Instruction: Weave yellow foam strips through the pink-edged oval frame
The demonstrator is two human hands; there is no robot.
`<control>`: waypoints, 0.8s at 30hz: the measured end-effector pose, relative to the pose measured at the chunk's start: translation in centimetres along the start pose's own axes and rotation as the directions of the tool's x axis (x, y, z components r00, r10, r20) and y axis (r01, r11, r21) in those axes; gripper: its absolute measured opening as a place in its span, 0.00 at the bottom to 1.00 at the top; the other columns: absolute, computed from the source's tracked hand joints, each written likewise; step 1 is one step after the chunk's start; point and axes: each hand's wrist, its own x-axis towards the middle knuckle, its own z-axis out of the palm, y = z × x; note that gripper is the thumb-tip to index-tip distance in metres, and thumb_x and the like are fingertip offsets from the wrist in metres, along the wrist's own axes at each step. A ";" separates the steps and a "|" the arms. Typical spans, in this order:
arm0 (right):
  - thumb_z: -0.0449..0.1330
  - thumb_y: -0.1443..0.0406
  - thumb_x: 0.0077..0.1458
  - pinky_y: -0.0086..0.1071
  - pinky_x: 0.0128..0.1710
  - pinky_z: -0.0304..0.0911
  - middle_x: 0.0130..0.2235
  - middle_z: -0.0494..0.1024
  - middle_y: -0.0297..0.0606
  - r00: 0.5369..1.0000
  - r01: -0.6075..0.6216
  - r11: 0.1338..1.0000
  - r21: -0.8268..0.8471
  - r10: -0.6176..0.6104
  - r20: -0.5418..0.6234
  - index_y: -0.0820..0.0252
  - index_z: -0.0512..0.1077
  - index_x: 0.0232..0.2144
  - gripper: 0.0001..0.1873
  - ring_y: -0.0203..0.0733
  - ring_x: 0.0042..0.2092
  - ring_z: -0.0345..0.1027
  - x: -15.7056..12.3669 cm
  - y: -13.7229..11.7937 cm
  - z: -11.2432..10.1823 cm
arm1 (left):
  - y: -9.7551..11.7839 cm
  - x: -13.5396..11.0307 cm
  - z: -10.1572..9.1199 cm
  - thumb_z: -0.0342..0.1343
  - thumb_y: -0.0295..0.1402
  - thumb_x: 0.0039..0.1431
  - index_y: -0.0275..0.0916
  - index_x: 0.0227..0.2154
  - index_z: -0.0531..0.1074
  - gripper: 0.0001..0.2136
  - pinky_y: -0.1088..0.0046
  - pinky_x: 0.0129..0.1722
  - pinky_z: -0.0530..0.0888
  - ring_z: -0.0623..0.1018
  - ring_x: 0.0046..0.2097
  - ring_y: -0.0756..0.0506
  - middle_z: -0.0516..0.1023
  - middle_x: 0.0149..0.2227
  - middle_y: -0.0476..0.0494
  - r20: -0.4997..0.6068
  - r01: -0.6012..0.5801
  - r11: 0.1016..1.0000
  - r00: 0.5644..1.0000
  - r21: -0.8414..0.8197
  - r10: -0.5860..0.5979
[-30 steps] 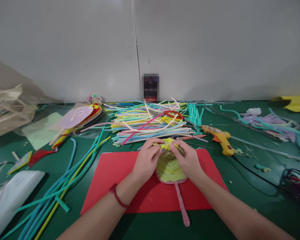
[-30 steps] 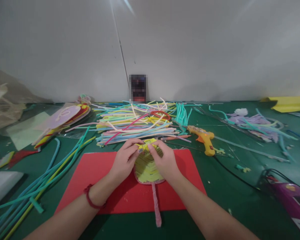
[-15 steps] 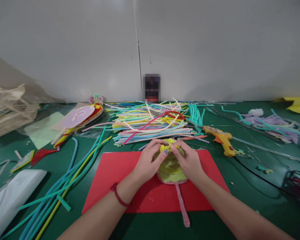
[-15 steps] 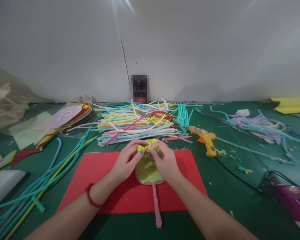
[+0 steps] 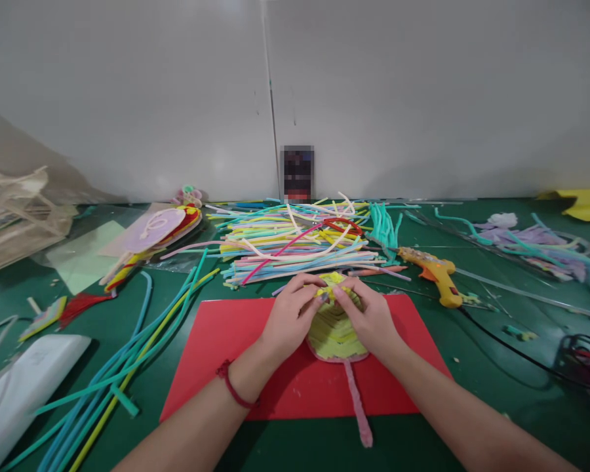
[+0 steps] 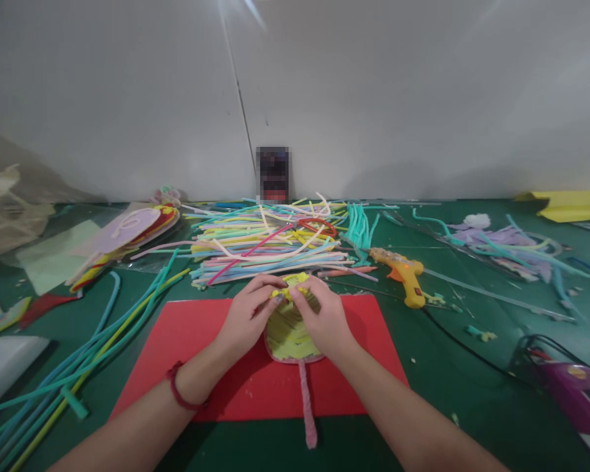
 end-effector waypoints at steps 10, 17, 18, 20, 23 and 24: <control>0.53 0.60 0.55 0.32 0.38 0.63 0.34 0.75 0.37 1.000 -0.031 0.995 0.095 0.031 0.007 0.57 0.69 0.32 0.09 0.40 0.37 0.69 0.1 0.6 0.3 | 0.0 -0.1 0.0 0.44 0.30 0.60 0.37 0.23 0.68 0.12 0.71 0.42 0.70 0.72 0.41 0.48 0.73 0.37 0.43 -0.068 0.084 0.996 0.994 -0.022 -0.085; 0.52 0.61 0.56 0.29 0.34 0.62 0.29 0.73 0.35 0.998 -0.057 0.993 0.100 0.058 -0.013 0.57 0.67 0.28 0.08 0.38 0.33 0.67 0.1 0.8 0.2 | 0.2 0.0 -0.1 0.47 0.31 0.59 0.37 0.27 0.68 0.08 0.72 0.43 0.69 0.72 0.42 0.47 0.72 0.38 0.42 0.015 0.092 0.993 0.996 -0.074 -0.091; 0.52 0.61 0.56 0.29 0.34 0.62 0.28 0.72 0.34 0.999 -0.047 0.994 0.100 0.049 -0.010 0.57 0.66 0.28 0.08 0.38 0.33 0.66 0.1 0.7 0.2 | 0.3 -0.1 -0.1 0.47 0.32 0.58 0.37 0.28 0.68 0.07 0.72 0.43 0.69 0.72 0.42 0.47 0.72 0.39 0.42 0.045 0.089 0.993 0.995 -0.084 -0.085; 0.52 0.62 0.56 0.29 0.33 0.61 0.28 0.71 0.34 1.000 -0.023 0.995 0.098 0.023 0.008 0.57 0.66 0.27 0.08 0.38 0.32 0.65 0.1 0.7 0.2 | 0.3 -0.1 0.0 0.48 0.32 0.58 0.37 0.28 0.68 0.06 0.71 0.43 0.69 0.72 0.42 0.47 0.71 0.39 0.42 0.073 0.088 0.991 0.994 -0.099 -0.081; 0.52 0.62 0.56 0.30 0.33 0.61 0.27 0.70 0.34 1.000 0.006 0.996 0.086 -0.008 0.027 0.58 0.66 0.26 0.09 0.38 0.32 0.65 0.1 0.6 0.1 | 0.2 -0.1 0.0 0.47 0.33 0.59 0.37 0.27 0.67 0.08 0.71 0.43 0.69 0.72 0.41 0.47 0.71 0.38 0.42 0.070 0.104 0.988 0.993 -0.117 -0.097; 0.52 0.62 0.56 0.30 0.33 0.60 0.27 0.70 0.34 0.999 0.010 0.996 0.084 -0.013 0.031 0.58 0.66 0.25 0.09 0.38 0.31 0.65 0.1 0.6 0.1 | 0.2 -0.1 0.0 0.46 0.33 0.59 0.37 0.27 0.68 0.09 0.72 0.43 0.68 0.72 0.41 0.47 0.71 0.38 0.43 0.069 0.110 0.987 0.992 -0.120 -0.102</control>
